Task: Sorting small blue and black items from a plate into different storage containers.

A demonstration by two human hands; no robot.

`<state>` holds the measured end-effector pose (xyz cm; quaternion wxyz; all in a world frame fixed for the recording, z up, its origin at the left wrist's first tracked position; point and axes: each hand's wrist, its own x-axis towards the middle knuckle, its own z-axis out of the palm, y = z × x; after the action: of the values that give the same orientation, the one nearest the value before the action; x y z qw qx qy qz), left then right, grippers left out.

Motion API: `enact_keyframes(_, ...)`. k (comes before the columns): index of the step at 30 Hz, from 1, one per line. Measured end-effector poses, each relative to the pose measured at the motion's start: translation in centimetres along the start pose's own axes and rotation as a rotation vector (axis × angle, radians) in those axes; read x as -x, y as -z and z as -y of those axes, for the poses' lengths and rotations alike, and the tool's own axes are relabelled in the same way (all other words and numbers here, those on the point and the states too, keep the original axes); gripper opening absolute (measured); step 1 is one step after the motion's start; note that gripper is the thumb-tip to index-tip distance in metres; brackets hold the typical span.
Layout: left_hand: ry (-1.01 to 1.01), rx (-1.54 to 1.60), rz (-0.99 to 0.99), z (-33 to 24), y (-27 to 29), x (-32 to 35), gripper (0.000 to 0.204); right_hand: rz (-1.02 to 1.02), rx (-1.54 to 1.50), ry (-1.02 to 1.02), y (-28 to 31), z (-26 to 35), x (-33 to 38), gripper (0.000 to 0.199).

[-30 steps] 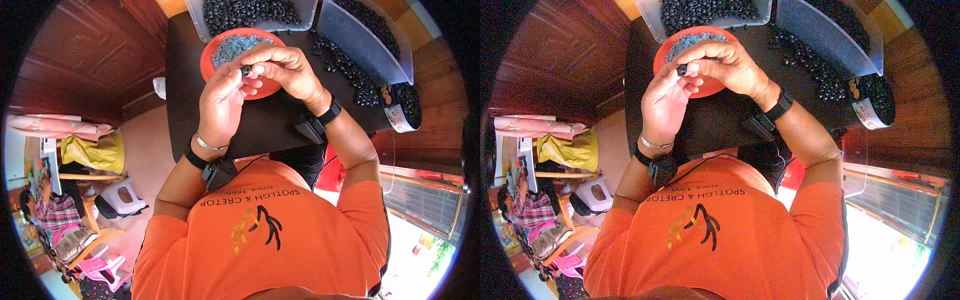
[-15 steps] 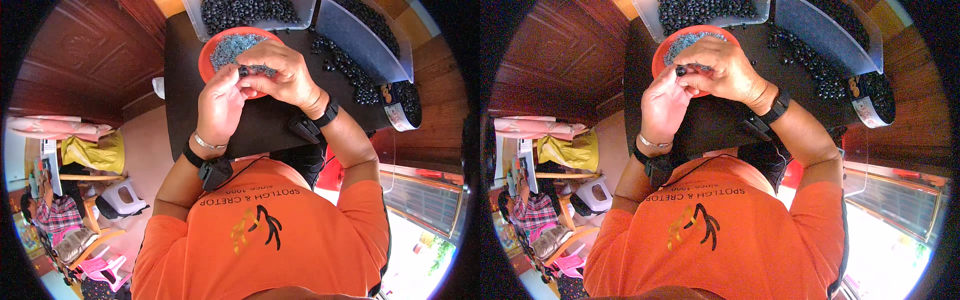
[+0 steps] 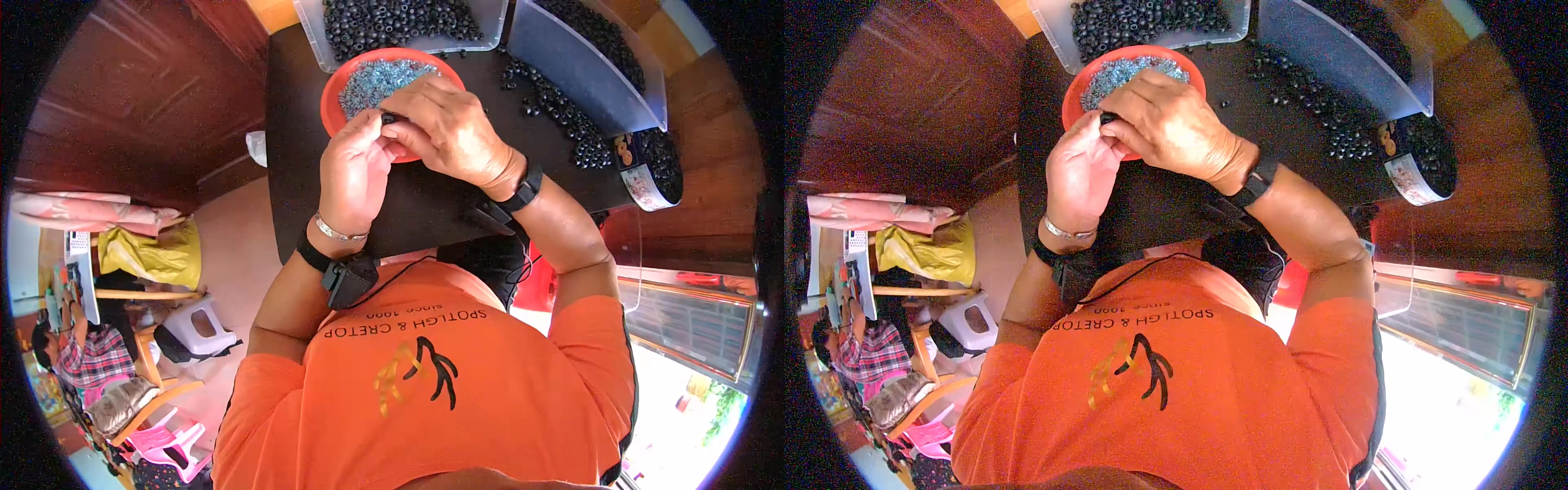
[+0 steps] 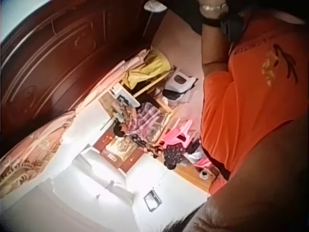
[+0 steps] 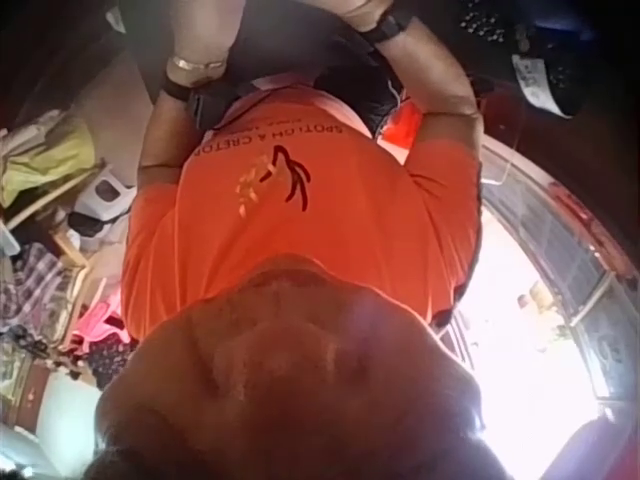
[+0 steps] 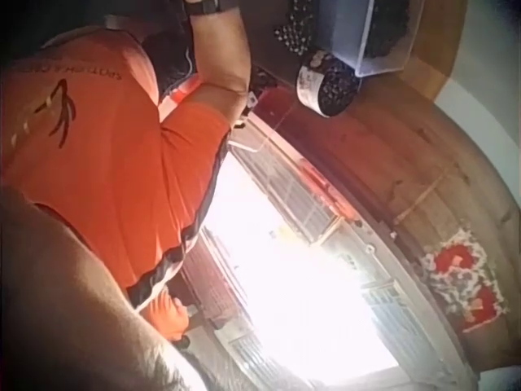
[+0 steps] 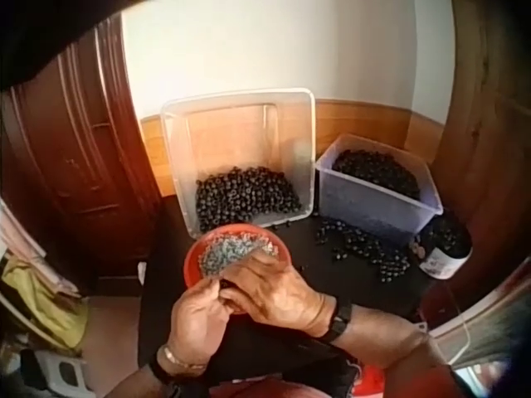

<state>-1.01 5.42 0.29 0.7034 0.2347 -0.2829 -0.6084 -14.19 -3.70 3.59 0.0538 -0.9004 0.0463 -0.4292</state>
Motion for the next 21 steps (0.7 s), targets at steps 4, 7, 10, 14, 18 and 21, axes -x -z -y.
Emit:
enact_keyframes(4,-0.046,0.035,-0.01,0.3,0.1,0.0,0.018,0.01,0.063,0.041,-0.6,0.2,0.4,0.019)
enact_keyframes(7,-0.033,0.041,-0.045,0.4,0.5,-0.3,0.016,0.027,0.039,0.023,-0.5,0.3,0.3,0.018)
enact_keyframes(10,-0.018,0.086,-0.009,0.3,1.2,-0.5,0.017,0.014,0.055,0.01,1.1,0.2,-0.9,0.02)
enact_keyframes(14,0.001,-0.039,-0.116,-0.7,0.7,-0.2,0.026,-0.22,0.36,-0.009,6.9,-0.6,-3.4,0.017)
enact_keyframes(18,-0.01,-0.049,-0.167,-0.6,1.2,-0.5,0.027,-0.231,0.635,-0.28,14.0,-2.7,-5.5,0.018)
enact_keyframes(21,0.01,-0.017,-0.098,-0.2,0.9,-1.4,0.024,-0.163,0.848,-0.213,18.4,-5.9,-2.4,0.018)
